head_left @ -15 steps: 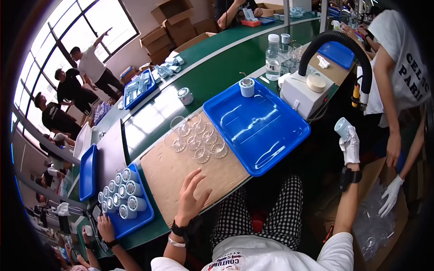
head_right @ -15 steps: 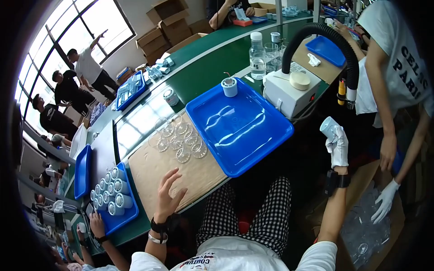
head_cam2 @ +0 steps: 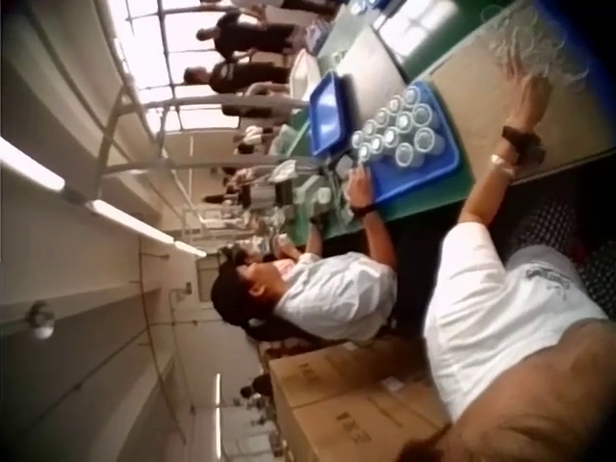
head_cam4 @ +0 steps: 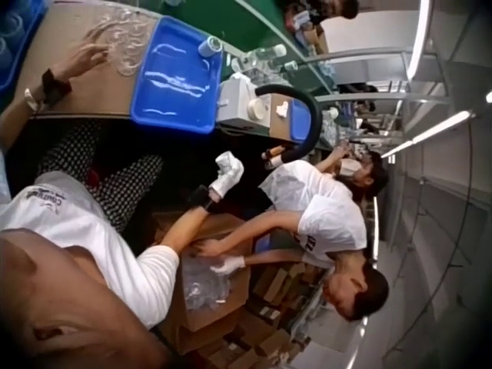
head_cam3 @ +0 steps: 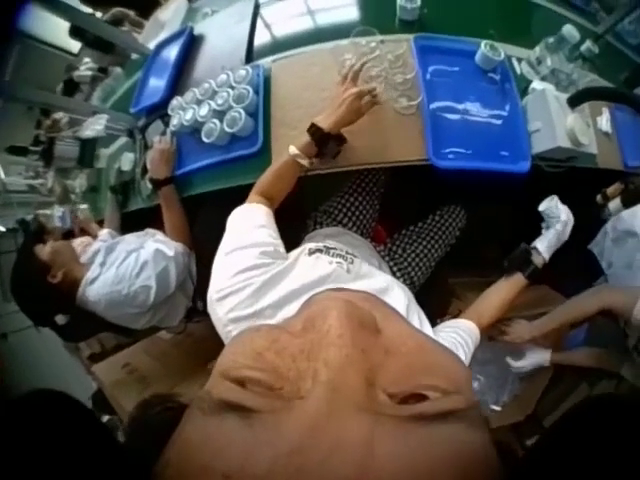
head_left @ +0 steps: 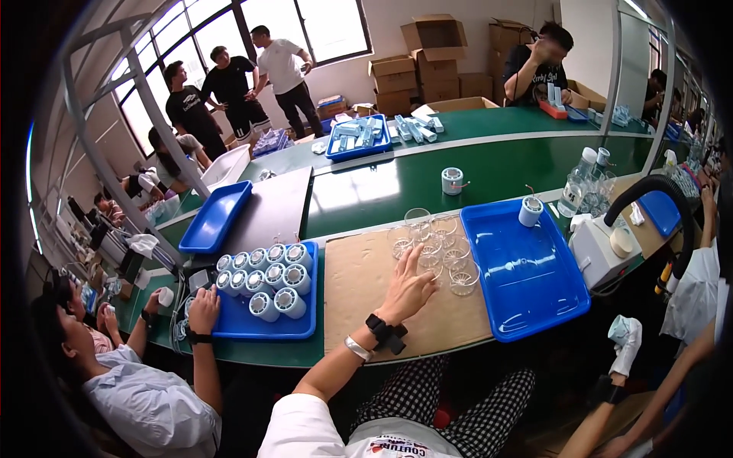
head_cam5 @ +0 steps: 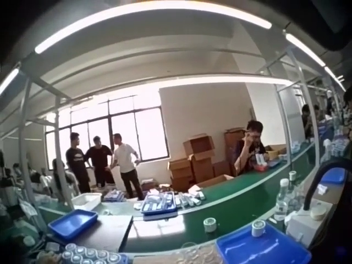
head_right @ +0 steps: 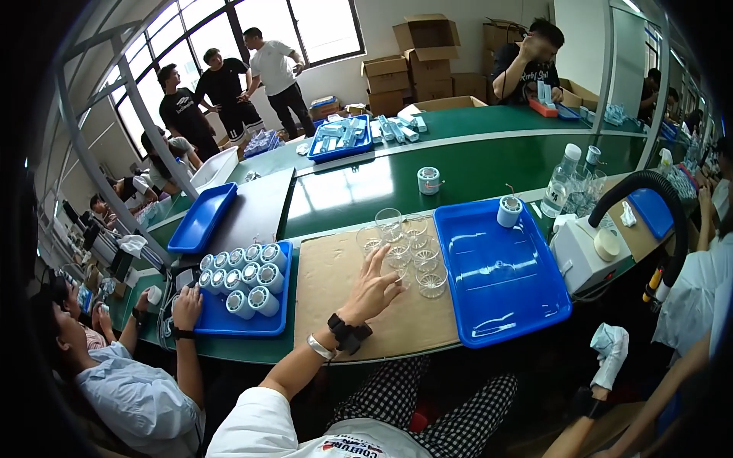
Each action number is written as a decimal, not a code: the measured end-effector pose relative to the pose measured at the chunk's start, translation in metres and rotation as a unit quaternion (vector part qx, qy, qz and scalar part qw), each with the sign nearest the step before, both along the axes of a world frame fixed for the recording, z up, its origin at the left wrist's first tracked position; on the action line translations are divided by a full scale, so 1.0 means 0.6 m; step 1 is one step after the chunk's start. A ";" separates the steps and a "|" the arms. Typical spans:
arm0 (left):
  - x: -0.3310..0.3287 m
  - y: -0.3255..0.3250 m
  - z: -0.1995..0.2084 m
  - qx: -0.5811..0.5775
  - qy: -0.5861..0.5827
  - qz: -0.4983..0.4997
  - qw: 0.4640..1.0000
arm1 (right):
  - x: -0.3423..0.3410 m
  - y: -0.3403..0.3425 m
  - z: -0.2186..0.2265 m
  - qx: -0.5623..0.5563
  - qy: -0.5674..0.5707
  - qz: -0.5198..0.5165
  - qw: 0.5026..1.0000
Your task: The person assembles components by hand, picking up a motor and a plastic cover, fitting the motor into the cover, and placing the assembled unit onto a blue tray. The person repeats this process, handling one unit at a time, and places the finished assemblies onto the tray.
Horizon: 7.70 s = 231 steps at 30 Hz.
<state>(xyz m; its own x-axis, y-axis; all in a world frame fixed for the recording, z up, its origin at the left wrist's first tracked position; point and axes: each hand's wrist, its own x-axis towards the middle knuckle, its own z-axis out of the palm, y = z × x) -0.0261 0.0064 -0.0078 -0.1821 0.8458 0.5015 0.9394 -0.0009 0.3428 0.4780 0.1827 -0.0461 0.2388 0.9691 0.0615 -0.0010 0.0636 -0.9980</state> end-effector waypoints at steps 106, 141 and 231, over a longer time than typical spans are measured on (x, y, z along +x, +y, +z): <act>0.168 -0.032 -0.186 -0.303 -0.879 -0.240 0.278 | -0.346 -0.192 -0.024 0.303 -0.465 0.295 0.778; 0.181 -0.138 -0.101 -0.078 -0.060 -0.417 0.904 | -0.332 -0.386 -0.074 -0.254 0.089 0.571 0.775; -0.156 0.078 0.170 -0.065 -0.355 -0.056 0.931 | -0.407 -0.023 0.206 0.325 -0.465 0.399 0.720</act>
<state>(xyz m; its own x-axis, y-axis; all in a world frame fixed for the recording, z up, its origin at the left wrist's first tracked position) -0.1195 0.0531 0.0943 -0.3364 0.9244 0.1796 0.4718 0.0004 0.8817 0.2336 0.1691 0.0773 -0.8159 0.4689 0.3384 0.3533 0.8675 -0.3502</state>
